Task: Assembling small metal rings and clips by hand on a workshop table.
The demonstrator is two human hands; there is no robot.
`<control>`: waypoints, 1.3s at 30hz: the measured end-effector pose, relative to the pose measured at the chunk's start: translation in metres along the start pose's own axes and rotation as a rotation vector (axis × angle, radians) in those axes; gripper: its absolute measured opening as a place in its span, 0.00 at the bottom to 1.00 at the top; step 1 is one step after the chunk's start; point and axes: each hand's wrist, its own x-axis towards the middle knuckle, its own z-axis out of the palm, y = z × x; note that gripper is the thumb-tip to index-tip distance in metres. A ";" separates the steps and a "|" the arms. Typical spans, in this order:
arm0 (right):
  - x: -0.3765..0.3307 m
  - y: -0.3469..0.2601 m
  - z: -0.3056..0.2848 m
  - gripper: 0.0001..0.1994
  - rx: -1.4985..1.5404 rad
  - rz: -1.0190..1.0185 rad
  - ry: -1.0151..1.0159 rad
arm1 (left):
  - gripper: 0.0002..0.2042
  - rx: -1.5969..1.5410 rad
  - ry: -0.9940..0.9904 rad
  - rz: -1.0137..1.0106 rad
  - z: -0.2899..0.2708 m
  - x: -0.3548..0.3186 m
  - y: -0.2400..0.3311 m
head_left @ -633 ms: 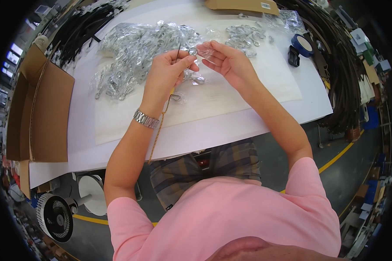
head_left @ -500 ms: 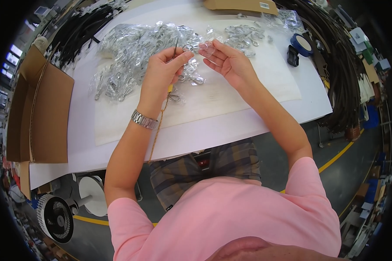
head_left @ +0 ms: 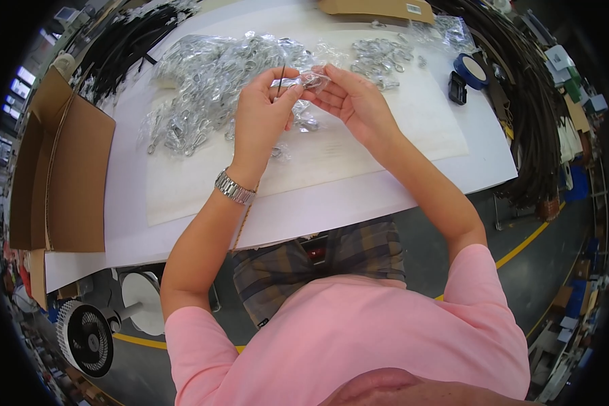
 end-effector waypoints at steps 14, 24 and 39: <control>-0.002 0.004 0.004 0.12 -0.040 -0.019 -0.072 | 0.15 -0.195 -0.145 -0.134 -0.016 0.013 -0.004; 0.002 -0.001 -0.003 0.13 -0.207 0.134 -0.320 | 0.08 -0.032 -0.205 -0.075 -0.022 0.015 -0.002; -0.020 -0.001 0.019 0.11 -1.002 -0.291 -0.138 | 0.07 0.050 -0.134 -0.015 -0.017 0.011 0.003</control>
